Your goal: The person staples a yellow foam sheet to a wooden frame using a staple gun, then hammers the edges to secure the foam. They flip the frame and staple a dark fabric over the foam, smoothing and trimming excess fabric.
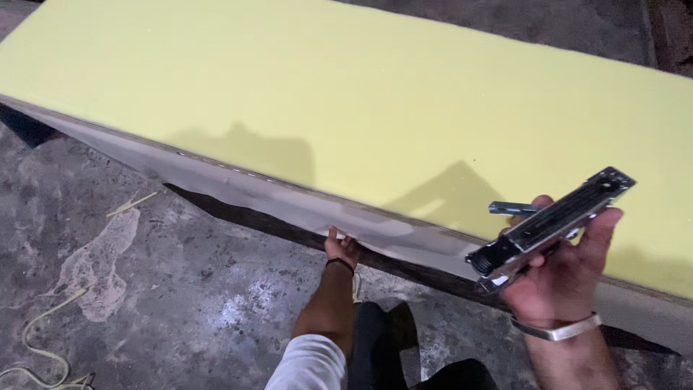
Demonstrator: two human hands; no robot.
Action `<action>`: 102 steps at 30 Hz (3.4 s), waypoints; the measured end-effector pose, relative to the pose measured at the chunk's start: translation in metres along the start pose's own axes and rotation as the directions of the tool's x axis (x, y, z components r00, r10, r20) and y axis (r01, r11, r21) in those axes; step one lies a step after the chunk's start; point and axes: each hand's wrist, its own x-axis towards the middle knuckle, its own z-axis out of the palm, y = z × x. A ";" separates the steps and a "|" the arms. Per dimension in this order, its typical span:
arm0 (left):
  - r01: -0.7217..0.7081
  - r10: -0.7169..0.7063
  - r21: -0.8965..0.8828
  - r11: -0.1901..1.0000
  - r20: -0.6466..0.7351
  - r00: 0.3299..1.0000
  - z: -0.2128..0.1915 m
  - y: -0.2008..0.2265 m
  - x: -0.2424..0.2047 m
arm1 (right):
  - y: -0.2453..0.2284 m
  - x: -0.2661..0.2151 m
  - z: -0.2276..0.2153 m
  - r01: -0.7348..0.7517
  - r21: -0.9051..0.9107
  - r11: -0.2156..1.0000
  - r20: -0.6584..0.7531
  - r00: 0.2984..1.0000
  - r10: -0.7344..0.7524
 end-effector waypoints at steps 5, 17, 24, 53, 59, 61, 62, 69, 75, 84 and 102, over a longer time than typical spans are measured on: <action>-0.093 0.064 0.170 0.981 0.167 0.984 -0.016 0.010 -0.071 | 0.014 -0.005 0.032 -0.061 -0.150 0.987 -0.222 0.975 0.027; -0.911 0.296 0.000 0.413 0.946 0.134 0.232 0.172 -0.372 | 0.028 -0.075 0.115 -0.330 -0.015 0.944 0.172 0.929 0.328; -0.865 0.304 0.370 0.338 0.827 0.473 0.463 0.234 -0.366 | 0.005 0.080 0.130 -0.231 -0.174 0.957 -0.214 0.958 0.192; -0.424 0.528 0.448 0.787 -0.133 0.839 0.076 0.274 -0.304 | 0.148 0.285 0.196 -0.264 -0.872 0.411 -0.082 0.908 0.410; -0.335 0.346 -0.091 0.938 0.314 0.884 0.037 0.328 -0.232 | 0.256 0.354 0.220 -0.465 -0.504 0.728 -0.162 0.878 0.450; -0.241 0.239 -0.044 0.970 0.376 0.895 0.032 0.346 -0.247 | 0.272 0.361 0.229 -0.280 -0.541 0.793 -0.130 0.960 0.250; -0.260 0.257 -0.031 0.965 0.288 0.923 0.038 0.359 -0.256 | 0.275 0.367 0.233 -0.177 -0.645 0.744 -0.149 0.983 0.106; -0.655 0.777 0.723 0.221 0.276 0.566 0.132 0.551 -0.344 | 0.281 0.389 0.247 0.050 -0.653 0.755 -0.278 0.912 -0.301; -0.496 0.687 0.761 -0.418 0.622 0.375 0.313 0.691 -0.238 | 0.291 0.430 0.279 0.085 -0.658 0.748 -0.338 0.855 -0.394; -0.309 0.286 0.415 -0.856 0.877 0.387 0.305 0.728 -0.136 | 0.350 0.428 0.341 -0.015 -0.660 -0.751 -0.104 0.992 0.071; -0.218 0.282 0.374 -0.902 0.890 0.359 0.403 0.749 -0.097 | 0.281 0.503 0.275 -0.140 -0.642 -0.754 0.081 0.965 -0.248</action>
